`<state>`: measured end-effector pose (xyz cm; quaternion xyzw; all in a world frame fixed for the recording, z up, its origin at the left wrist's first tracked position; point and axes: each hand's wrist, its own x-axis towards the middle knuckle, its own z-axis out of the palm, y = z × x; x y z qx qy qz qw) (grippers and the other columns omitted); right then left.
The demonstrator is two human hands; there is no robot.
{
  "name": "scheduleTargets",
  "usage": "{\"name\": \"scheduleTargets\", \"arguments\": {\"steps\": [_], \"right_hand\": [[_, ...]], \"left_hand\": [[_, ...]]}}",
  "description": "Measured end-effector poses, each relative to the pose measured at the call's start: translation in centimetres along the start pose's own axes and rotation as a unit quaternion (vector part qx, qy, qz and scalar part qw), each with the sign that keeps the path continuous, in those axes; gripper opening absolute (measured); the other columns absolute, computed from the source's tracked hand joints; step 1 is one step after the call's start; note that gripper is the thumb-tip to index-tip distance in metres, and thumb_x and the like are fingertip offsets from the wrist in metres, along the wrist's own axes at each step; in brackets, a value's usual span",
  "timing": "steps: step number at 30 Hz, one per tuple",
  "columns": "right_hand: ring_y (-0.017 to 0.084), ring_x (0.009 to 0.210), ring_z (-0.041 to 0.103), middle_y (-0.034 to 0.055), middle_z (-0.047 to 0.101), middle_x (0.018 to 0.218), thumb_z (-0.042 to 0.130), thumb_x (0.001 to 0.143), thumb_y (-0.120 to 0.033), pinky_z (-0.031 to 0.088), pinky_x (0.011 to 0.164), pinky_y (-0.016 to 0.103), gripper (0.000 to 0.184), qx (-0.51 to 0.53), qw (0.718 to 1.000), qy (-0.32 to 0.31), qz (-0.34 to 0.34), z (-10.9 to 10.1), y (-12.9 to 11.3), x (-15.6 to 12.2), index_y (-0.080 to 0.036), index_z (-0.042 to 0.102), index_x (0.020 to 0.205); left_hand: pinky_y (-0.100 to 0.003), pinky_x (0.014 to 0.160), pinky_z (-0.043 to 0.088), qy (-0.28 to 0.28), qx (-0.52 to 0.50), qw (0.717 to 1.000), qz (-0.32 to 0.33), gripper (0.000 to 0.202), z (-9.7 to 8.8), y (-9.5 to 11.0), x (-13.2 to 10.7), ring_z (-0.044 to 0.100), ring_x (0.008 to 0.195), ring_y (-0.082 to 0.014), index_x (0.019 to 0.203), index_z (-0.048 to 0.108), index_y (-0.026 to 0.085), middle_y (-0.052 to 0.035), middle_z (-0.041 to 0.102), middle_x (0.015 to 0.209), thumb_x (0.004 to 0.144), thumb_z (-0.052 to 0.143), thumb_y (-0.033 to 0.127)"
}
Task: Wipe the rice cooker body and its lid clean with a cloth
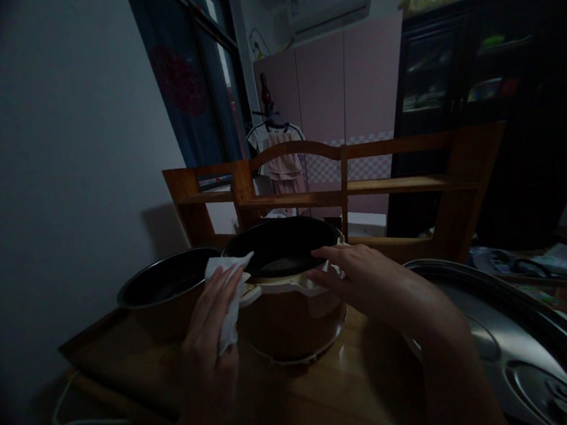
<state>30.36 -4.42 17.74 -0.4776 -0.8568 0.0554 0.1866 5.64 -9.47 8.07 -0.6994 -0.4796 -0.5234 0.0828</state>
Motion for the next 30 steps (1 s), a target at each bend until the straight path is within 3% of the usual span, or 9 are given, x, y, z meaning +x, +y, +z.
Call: {"name": "scheduleTargets", "arguments": {"steps": [3, 7, 12, 16, 19, 21, 25, 28, 30], "right_hand": [[0.032, 0.121, 0.057, 0.0093, 0.064, 0.128, 0.04, 0.096, -0.058, 0.047, 0.096, 0.046, 0.055, 0.0, 1.0, 0.001, 0.002, 0.1, 0.0, -0.1, -0.024, 0.054, 0.138], [0.032, 0.12, 0.057, 0.0093, 0.066, 0.126, 0.04, 0.096, -0.059, 0.048, 0.094, 0.044, 0.056, 0.001, 1.0, 0.012, -0.007, 0.2, 0.0, -0.1, -0.025, 0.054, 0.137], [0.032, 0.121, 0.057, 0.0096, 0.064, 0.129, 0.041, 0.095, -0.059, 0.047, 0.095, 0.045, 0.057, 0.004, 1.0, -0.007, 0.003, 0.1, 0.0, 0.2, -0.024, 0.054, 0.138], [0.032, 0.122, 0.056, 0.0092, 0.064, 0.13, 0.041, 0.096, -0.059, 0.048, 0.094, 0.043, 0.057, 0.005, 1.0, 0.001, 0.002, 0.2, 0.2, 0.1, -0.023, 0.054, 0.138], [0.032, 0.12, 0.058, 0.0082, 0.064, 0.13, 0.042, 0.095, -0.06, 0.049, 0.09, 0.041, 0.056, 0.003, 1.0, 0.0, 0.006, 0.4, 0.4, 0.1, -0.025, 0.054, 0.138], [0.031, 0.119, 0.059, 0.0072, 0.065, 0.128, 0.043, 0.094, -0.06, 0.049, 0.09, 0.04, 0.056, 0.002, 1.0, -0.002, 0.005, 0.5, 0.5, 0.1, -0.026, 0.054, 0.137], [0.032, 0.121, 0.057, 0.0087, 0.065, 0.128, 0.041, 0.095, -0.06, 0.048, 0.092, 0.041, 0.056, 0.006, 1.0, 0.011, 0.009, 0.4, 0.3, 0.1, -0.025, 0.055, 0.137], [0.032, 0.121, 0.057, 0.0097, 0.064, 0.128, 0.043, 0.095, -0.059, 0.048, 0.093, 0.042, 0.056, 0.012, 1.0, 0.001, 0.012, 0.4, 0.3, 0.0, -0.024, 0.055, 0.137], [0.031, 0.121, 0.056, 0.0094, 0.064, 0.129, 0.043, 0.095, -0.059, 0.047, 0.095, 0.042, 0.056, 0.02, 1.0, 0.002, 0.011, 0.3, 0.4, 0.0, -0.024, 0.054, 0.138]], "left_hand": [[-0.046, 0.122, 0.019, -0.001, -0.031, 0.999, 0.019, 0.07, 0.3, -0.1, -0.7, 0.026, 0.146, -0.0264, 0.147, 0.039, 0.025, 0.0008, 0.038, 0.155, 0.079, 0.037, 0.007], [-0.046, 0.12, 0.021, 0.044, -0.075, 0.996, 0.025, 0.055, 1.5, -0.3, -2.5, 0.03, 0.145, -0.028, 0.142, 0.047, 0.026, -0.0002, 0.043, 0.152, 0.089, 0.035, 0.02], [-0.043, 0.119, 0.025, 0.014, -0.112, 0.994, -0.01, 0.047, 1.7, -0.6, -5.0, 0.037, 0.141, -0.0279, 0.138, 0.052, 0.026, -0.0023, 0.048, 0.148, 0.094, 0.036, 0.033], [-0.039, 0.118, 0.029, 0.148, -0.14, 0.975, -0.09, 0.044, 0.5, -1.3, -5.2, 0.041, 0.139, -0.0263, 0.133, 0.058, 0.027, -0.0008, 0.049, 0.148, 0.095, 0.041, 0.04], [-0.033, 0.122, 0.02, 0.229, -0.116, 0.955, -0.145, 0.046, -0.7, -1.9, -3.2, 0.025, 0.147, -0.0187, 0.144, 0.042, 0.029, 0.0039, 0.029, 0.16, 0.097, 0.041, 0.03], [-0.028, 0.122, 0.015, 0.24, -0.1, 0.954, -0.151, 0.049, -1.2, -1.9, -1.2, 0.02, 0.148, -0.0149, 0.147, 0.037, 0.03, 0.0051, 0.022, 0.162, 0.098, 0.042, 0.029], [-0.03, 0.122, 0.016, 0.17, -0.125, 0.967, -0.14, 0.047, -0.6, -1.2, 1.5, 0.018, 0.149, -0.0157, 0.146, 0.038, 0.033, 0.006, 0.019, 0.162, 0.099, 0.041, 0.033], [-0.032, 0.124, 0.013, 0.075, -0.139, 0.977, -0.145, 0.05, 0.9, -0.9, 1.6, 0.014, 0.149, -0.0143, 0.148, 0.03, 0.037, 0.0077, 0.016, 0.163, 0.1, 0.038, 0.034], [-0.034, 0.124, 0.011, 0.056, -0.115, 0.983, -0.134, 0.051, 1.7, -0.9, 1.3, 0.013, 0.149, -0.0142, 0.15, 0.026, 0.035, 0.0061, 0.019, 0.163, 0.1, 0.037, 0.033]]}}
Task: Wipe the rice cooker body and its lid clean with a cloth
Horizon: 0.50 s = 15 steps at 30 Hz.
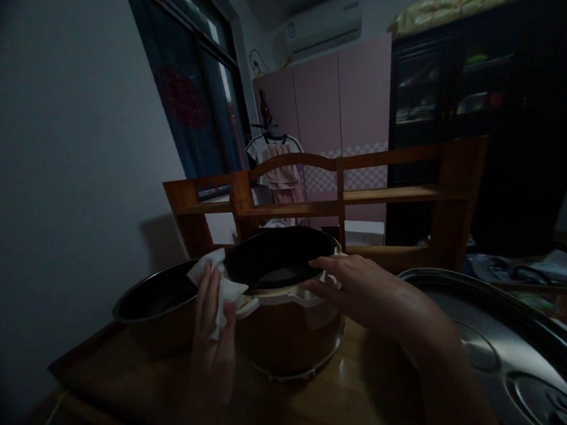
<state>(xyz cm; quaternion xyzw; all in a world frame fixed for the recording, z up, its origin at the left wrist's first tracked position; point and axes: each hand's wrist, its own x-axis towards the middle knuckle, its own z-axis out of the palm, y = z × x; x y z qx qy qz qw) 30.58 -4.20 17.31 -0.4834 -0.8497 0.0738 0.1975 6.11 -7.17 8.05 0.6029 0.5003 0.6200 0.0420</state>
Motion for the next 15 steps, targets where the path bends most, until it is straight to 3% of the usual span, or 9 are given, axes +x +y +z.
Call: {"name": "scheduleTargets", "arguments": {"steps": [7, 12, 15], "right_hand": [[0.03, 0.116, 0.06, 0.0094, 0.066, 0.124, 0.042, 0.095, -0.058, 0.046, 0.096, 0.043, 0.055, -0.007, 1.0, 0.0, -0.003, 0.02, 0.0, 0.17, -0.024, 0.055, 0.137], [0.031, 0.117, 0.059, 0.0088, 0.066, 0.126, 0.044, 0.094, -0.059, 0.048, 0.095, 0.043, 0.055, -0.003, 1.0, 0.002, 0.003, 0.18, 0.16, 0.15, -0.025, 0.056, 0.136], [0.031, 0.118, 0.059, 0.0099, 0.065, 0.127, 0.045, 0.095, -0.058, 0.048, 0.095, 0.043, 0.055, -0.007, 1.0, 0.007, 0.002, 0.15, 0.01, 0.09, -0.023, 0.055, 0.137]], "left_hand": [[-0.038, 0.12, 0.025, 0.025, 0.065, 0.997, 0.04, 0.04, 0.11, -0.16, 0.21, 0.035, 0.139, -0.0167, 0.138, 0.047, 0.028, -0.0029, 0.043, 0.147, 0.1, 0.035, 0.032], [-0.042, 0.12, 0.027, 0.029, 0.051, 0.996, 0.069, 0.04, 0.02, -0.04, -0.18, 0.034, 0.141, -0.0188, 0.138, 0.047, 0.029, -0.0023, 0.044, 0.148, 0.099, 0.035, 0.026], [-0.046, 0.121, 0.024, -0.01, 0.085, 0.985, 0.152, 0.046, -0.04, 0.15, -0.61, 0.034, 0.141, -0.0205, 0.141, 0.043, 0.025, -0.0041, 0.045, 0.148, 0.096, 0.038, 0.017]]}}
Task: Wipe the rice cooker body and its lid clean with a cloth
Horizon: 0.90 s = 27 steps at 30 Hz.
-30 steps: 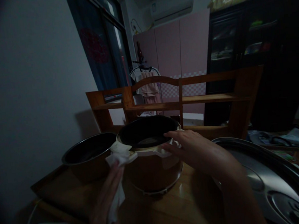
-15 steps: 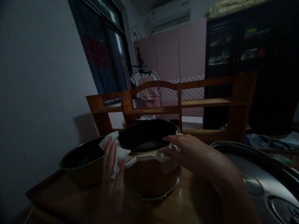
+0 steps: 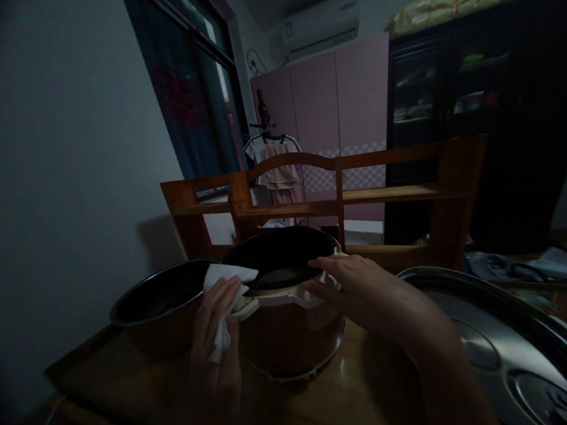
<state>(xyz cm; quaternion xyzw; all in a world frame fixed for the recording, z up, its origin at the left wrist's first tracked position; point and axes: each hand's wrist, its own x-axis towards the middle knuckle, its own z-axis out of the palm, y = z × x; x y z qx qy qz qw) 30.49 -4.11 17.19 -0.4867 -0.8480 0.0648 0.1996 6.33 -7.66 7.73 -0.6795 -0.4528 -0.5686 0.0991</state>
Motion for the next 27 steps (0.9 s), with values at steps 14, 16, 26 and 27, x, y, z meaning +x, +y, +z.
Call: {"name": "scheduleTargets", "arguments": {"steps": [14, 16, 26, 27], "right_hand": [[0.031, 0.123, 0.055, 0.0083, 0.063, 0.132, 0.043, 0.095, -0.058, 0.044, 0.102, 0.046, 0.055, 0.002, 1.0, -0.005, -0.006, -0.1, 0.0, 0.0, -0.025, 0.054, 0.137], [0.03, 0.123, 0.056, 0.008, 0.063, 0.131, 0.043, 0.095, -0.059, 0.045, 0.101, 0.045, 0.055, 0.0, 1.0, -0.011, -0.006, -0.1, 0.1, 0.1, -0.025, 0.054, 0.138], [0.031, 0.119, 0.058, 0.0089, 0.065, 0.127, 0.043, 0.096, -0.056, 0.047, 0.097, 0.043, 0.054, 0.001, 1.0, 0.002, -0.014, -0.3, -0.5, -0.1, -0.024, 0.055, 0.137], [0.031, 0.118, 0.06, 0.0094, 0.066, 0.127, 0.043, 0.096, -0.056, 0.047, 0.096, 0.043, 0.053, 0.0, 1.0, 0.002, -0.013, -0.4, -0.6, -0.1, -0.023, 0.056, 0.136]], "left_hand": [[-0.055, 0.121, 0.018, -0.082, 0.086, 0.982, 0.149, 0.056, -0.4, -1.6, -0.8, 0.021, 0.148, -0.0275, 0.147, 0.035, 0.021, -0.0055, 0.037, 0.155, 0.093, 0.038, 0.011], [-0.055, 0.121, 0.014, -0.081, 0.093, 0.985, 0.118, 0.058, 0.1, -1.6, -1.9, 0.011, 0.15, -0.0282, 0.149, 0.031, 0.024, -0.0042, 0.027, 0.16, 0.093, 0.038, 0.01], [-0.05, 0.123, 0.009, -0.076, 0.092, 0.993, 0.004, 0.066, 2.9, 0.4, -5.4, -0.001, 0.15, -0.0252, 0.153, 0.017, 0.027, -0.0019, 0.014, 0.164, 0.093, 0.037, 0.008], [-0.049, 0.124, 0.008, -0.081, 0.095, 0.992, 0.009, 0.066, 3.0, 0.4, -5.5, 0.001, 0.15, -0.0248, 0.153, 0.016, 0.025, -0.0028, 0.015, 0.163, 0.093, 0.037, 0.008]]}}
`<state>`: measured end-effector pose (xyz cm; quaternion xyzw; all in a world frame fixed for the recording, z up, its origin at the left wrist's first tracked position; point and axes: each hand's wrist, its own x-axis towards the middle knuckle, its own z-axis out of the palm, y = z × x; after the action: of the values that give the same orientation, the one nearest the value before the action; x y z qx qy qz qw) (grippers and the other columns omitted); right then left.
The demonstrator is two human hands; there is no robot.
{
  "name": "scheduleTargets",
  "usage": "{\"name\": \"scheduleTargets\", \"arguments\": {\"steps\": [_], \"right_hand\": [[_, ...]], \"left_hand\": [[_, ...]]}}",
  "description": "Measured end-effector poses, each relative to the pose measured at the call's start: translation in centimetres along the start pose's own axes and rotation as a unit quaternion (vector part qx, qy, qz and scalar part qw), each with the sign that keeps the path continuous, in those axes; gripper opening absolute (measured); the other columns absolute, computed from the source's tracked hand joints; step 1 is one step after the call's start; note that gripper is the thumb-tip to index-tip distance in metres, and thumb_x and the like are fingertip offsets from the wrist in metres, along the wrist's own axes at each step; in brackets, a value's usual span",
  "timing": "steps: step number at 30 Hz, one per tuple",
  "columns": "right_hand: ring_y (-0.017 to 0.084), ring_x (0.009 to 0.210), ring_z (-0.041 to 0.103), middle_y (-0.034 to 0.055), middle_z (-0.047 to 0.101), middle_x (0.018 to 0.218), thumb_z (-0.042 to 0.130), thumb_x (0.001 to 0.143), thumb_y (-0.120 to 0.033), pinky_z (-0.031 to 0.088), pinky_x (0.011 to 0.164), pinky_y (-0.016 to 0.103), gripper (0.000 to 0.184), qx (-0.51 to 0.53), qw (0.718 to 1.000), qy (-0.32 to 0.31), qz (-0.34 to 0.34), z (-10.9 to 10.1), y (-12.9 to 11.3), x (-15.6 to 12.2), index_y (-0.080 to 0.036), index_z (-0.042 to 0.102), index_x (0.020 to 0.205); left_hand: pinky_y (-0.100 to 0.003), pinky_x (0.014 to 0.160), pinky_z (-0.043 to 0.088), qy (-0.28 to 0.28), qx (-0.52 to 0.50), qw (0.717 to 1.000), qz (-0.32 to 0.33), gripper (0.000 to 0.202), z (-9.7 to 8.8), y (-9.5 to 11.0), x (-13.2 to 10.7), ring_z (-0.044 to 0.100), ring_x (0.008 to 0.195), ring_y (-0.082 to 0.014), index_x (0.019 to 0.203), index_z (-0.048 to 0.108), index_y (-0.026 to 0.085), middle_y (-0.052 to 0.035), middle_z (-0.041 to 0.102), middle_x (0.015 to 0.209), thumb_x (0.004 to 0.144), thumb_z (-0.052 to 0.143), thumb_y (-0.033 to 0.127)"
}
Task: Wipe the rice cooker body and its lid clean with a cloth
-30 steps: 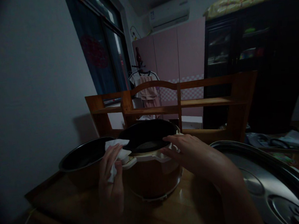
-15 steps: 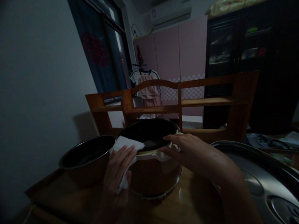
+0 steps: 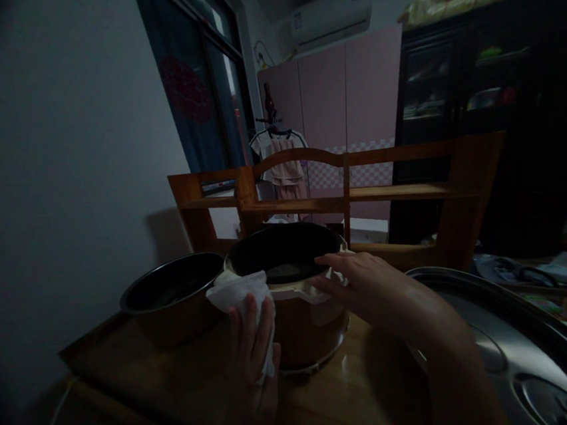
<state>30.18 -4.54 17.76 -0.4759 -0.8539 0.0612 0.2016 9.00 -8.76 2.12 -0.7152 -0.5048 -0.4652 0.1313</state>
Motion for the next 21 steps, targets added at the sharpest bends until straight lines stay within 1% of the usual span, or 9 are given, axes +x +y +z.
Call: {"name": "scheduleTargets", "arguments": {"steps": [3, 5, 7, 10, 12, 15, 19, 20, 21], "right_hand": [[0.03, 0.113, 0.062, 0.0099, 0.068, 0.122, 0.043, 0.096, -0.055, 0.048, 0.094, 0.041, 0.053, -0.003, 1.0, -0.004, 0.003, -0.2, -0.4, 0.0, -0.022, 0.057, 0.135], [0.03, 0.112, 0.063, 0.0101, 0.069, 0.12, 0.044, 0.096, -0.055, 0.05, 0.091, 0.04, 0.053, -0.006, 1.0, -0.006, 0.009, -0.2, -0.5, 0.0, -0.021, 0.057, 0.135], [0.03, 0.115, 0.061, 0.01, 0.068, 0.122, 0.043, 0.096, -0.055, 0.05, 0.089, 0.039, 0.053, -0.01, 1.0, -0.006, 0.011, -0.2, -0.5, 0.0, -0.021, 0.057, 0.136], [0.031, 0.119, 0.059, 0.0099, 0.065, 0.127, 0.043, 0.097, -0.054, 0.05, 0.09, 0.039, 0.053, -0.015, 1.0, -0.004, 0.011, -0.1, -0.4, -0.2, -0.021, 0.056, 0.136], [0.031, 0.12, 0.058, 0.0097, 0.064, 0.129, 0.043, 0.097, -0.054, 0.049, 0.092, 0.04, 0.053, -0.014, 1.0, -0.002, 0.01, -0.1, -0.3, -0.2, -0.022, 0.056, 0.136], [0.03, 0.118, 0.059, 0.0091, 0.065, 0.128, 0.043, 0.096, -0.054, 0.048, 0.094, 0.041, 0.052, -0.008, 1.0, -0.004, 0.004, -0.2, -0.4, -0.2, -0.023, 0.057, 0.136], [0.03, 0.117, 0.06, 0.0088, 0.066, 0.127, 0.043, 0.096, -0.055, 0.049, 0.093, 0.041, 0.053, -0.005, 1.0, -0.012, 0.015, -0.3, -0.6, -0.1, -0.024, 0.057, 0.136], [0.031, 0.118, 0.059, 0.0088, 0.065, 0.128, 0.043, 0.095, -0.056, 0.049, 0.093, 0.041, 0.053, -0.004, 1.0, -0.011, 0.017, -0.3, -0.5, -0.1, -0.024, 0.057, 0.136], [0.031, 0.119, 0.059, 0.0088, 0.065, 0.129, 0.043, 0.095, -0.057, 0.049, 0.093, 0.041, 0.054, -0.004, 1.0, -0.011, 0.017, -0.3, -0.5, -0.1, -0.024, 0.057, 0.136]], "left_hand": [[-0.045, 0.124, 0.008, -0.003, 0.033, 0.999, 0.022, 0.068, 0.2, -0.1, -0.4, 0.003, 0.15, -0.0242, 0.154, 0.017, 0.022, -0.0038, 0.017, 0.163, 0.091, 0.038, 0.006], [-0.043, 0.123, 0.012, -0.002, 0.067, 0.997, 0.035, 0.068, 0.5, -0.2, -0.6, 0.004, 0.15, -0.0234, 0.153, 0.017, 0.021, -0.0035, 0.017, 0.163, 0.09, 0.039, 0.006], [-0.042, 0.123, 0.016, -0.008, 0.098, 0.994, 0.052, 0.069, 1.0, -0.4, -0.8, 0.004, 0.15, -0.0226, 0.154, 0.015, 0.019, -0.0047, 0.016, 0.162, 0.09, 0.04, 0.007], [-0.044, 0.12, 0.024, -0.052, 0.11, 0.989, 0.085, 0.072, 2.2, -0.6, -1.4, 0.004, 0.15, -0.0247, 0.154, 0.009, 0.012, -0.0105, 0.013, 0.161, 0.089, 0.041, 0.012], [-0.047, 0.118, 0.028, -0.083, 0.113, 0.985, 0.096, 0.074, 3.2, -0.8, -2.0, 0.004, 0.15, -0.0276, 0.154, 0.009, 0.01, -0.0122, 0.012, 0.161, 0.088, 0.043, 0.016], [-0.045, 0.116, 0.033, -0.077, 0.123, 0.985, 0.092, 0.074, 4.2, -0.8, -2.8, 0.007, 0.149, -0.0274, 0.153, 0.012, 0.01, -0.0114, 0.014, 0.16, 0.087, 0.043, 0.017], [-0.037, 0.116, 0.034, -0.124, 0.124, 0.979, 0.099, 0.073, 4.2, -0.8, -3.9, 0.012, 0.148, -0.0221, 0.153, 0.011, 0.014, -0.0102, 0.017, 0.159, 0.089, 0.045, 0.017], [-0.037, 0.117, 0.034, -0.132, 0.114, 0.98, 0.098, 0.073, 4.2, -1.0, -4.3, 0.013, 0.148, -0.0217, 0.153, 0.011, 0.015, -0.0094, 0.019, 0.158, 0.089, 0.046, 0.016], [-0.037, 0.118, 0.032, -0.127, 0.088, 0.985, 0.08, 0.072, 4.3, -1.1, -4.8, 0.014, 0.148, -0.0211, 0.153, 0.013, 0.019, -0.0074, 0.021, 0.158, 0.089, 0.045, 0.016]]}}
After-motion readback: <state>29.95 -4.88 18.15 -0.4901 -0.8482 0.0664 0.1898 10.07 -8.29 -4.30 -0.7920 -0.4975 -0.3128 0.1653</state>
